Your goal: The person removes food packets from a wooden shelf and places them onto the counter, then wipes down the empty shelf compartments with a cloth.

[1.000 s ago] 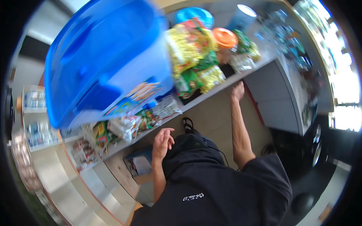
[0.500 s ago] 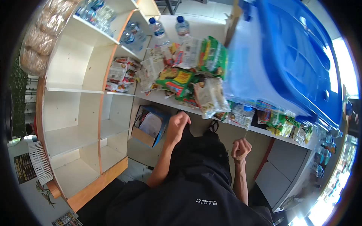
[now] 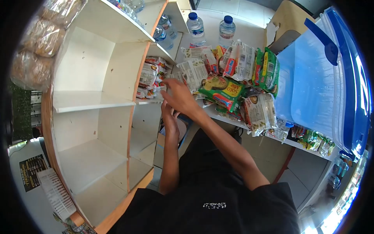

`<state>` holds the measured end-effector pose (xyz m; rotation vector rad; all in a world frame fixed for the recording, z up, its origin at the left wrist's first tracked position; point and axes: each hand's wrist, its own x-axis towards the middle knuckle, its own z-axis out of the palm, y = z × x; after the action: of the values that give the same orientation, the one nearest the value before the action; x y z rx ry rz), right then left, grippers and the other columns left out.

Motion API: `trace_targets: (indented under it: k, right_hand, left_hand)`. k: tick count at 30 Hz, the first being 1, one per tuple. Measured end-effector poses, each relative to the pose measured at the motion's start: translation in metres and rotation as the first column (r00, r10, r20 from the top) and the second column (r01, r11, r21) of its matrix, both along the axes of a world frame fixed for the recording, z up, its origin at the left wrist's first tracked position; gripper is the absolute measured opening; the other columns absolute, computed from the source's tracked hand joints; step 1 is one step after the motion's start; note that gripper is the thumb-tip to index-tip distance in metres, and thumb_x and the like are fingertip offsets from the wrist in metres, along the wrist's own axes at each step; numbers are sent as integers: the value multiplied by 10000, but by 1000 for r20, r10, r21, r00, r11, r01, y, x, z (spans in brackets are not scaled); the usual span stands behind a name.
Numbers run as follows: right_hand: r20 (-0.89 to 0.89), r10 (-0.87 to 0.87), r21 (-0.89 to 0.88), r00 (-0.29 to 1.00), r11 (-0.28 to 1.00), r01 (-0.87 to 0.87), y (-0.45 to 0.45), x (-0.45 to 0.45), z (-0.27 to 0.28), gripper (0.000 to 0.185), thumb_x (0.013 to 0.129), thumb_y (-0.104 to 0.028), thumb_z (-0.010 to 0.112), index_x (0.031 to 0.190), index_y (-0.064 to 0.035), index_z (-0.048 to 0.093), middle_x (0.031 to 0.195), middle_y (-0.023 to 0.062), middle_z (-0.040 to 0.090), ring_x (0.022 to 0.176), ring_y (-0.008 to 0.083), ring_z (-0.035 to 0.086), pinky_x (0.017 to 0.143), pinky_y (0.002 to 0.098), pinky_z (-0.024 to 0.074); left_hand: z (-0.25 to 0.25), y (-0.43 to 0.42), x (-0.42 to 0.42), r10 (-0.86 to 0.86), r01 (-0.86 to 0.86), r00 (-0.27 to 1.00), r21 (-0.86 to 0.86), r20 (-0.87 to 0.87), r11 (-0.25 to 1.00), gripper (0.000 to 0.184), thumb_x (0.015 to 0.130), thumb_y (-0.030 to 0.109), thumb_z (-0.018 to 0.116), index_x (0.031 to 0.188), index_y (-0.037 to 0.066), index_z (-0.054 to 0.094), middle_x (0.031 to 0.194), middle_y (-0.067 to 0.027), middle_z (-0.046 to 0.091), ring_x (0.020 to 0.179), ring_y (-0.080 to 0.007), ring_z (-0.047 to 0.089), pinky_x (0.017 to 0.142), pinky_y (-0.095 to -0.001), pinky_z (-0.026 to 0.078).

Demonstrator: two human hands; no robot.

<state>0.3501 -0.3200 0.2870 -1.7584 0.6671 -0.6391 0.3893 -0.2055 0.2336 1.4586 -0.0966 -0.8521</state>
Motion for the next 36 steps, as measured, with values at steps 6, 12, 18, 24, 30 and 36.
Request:
trace_targets:
  k: [6, 12, 18, 24, 30, 36]
  right_hand:
    - [-66, -78, -421, 995, 906, 43, -29, 114, -73, 666, 828, -278, 688, 1353, 28, 415, 1145, 256, 579, 1100, 422, 522, 960, 487, 407]
    - [-306, 67, -211, 950, 968, -137, -39, 136, -79, 691, 755, -363, 738, 1287, 15, 510, 1206, 325, 528, 1166, 485, 455, 1007, 542, 378]
    - [128, 394, -139, 910, 916, -377, -16, 126, -23, 477, 724, -252, 727, 1116, -2, 620, 1119, 255, 598, 1058, 419, 552, 907, 465, 466]
    - [-196, 307, -265, 931, 898, -351, -7, 137, -26, 508, 749, -272, 712, 1165, -10, 586, 1154, 238, 608, 964, 424, 631, 808, 473, 550]
    - [-167, 172, -193, 971, 960, -203, -13, 135, -40, 676, 734, -319, 763, 1265, 8, 502, 1089, 257, 602, 956, 425, 639, 799, 472, 553]
    - [-217, -103, -115, 971, 990, 79, -20, 70, 2, 687, 709, -369, 782, 1230, 1, 530, 1031, 259, 625, 929, 429, 634, 834, 465, 526]
  left_hand:
    - [5, 21, 12, -95, 92, 988, -26, -122, 995, 684, 972, 422, 483, 1500, 63, 237, 1326, -143, 536, 1124, -227, 561, 938, -373, 401]
    - [3, 35, 28, -126, 127, 976, -7, -178, 992, 659, 991, 424, 425, 1508, 69, 222, 1273, -142, 579, 1089, -226, 581, 942, -350, 398]
    - [-4, 32, 42, -159, 167, 969, 27, -188, 986, 688, 958, 507, 437, 1487, 93, 287, 1376, -125, 502, 1178, -220, 522, 975, -362, 372]
    - [2, 23, 35, -144, 154, 967, 33, -211, 987, 713, 935, 555, 449, 1457, 84, 339, 1465, -118, 419, 1332, -251, 401, 1082, -396, 255]
    - [-10, 27, 39, -209, 210, 944, -24, -257, 977, 721, 939, 553, 432, 1454, 56, 338, 1507, -122, 363, 1373, -262, 355, 1116, -424, 220]
    - [-13, 22, 33, -126, 20, 894, -241, -430, 970, 763, 932, 587, 419, 1450, 34, 332, 1497, -104, 370, 1389, -245, 328, 1143, -444, 190]
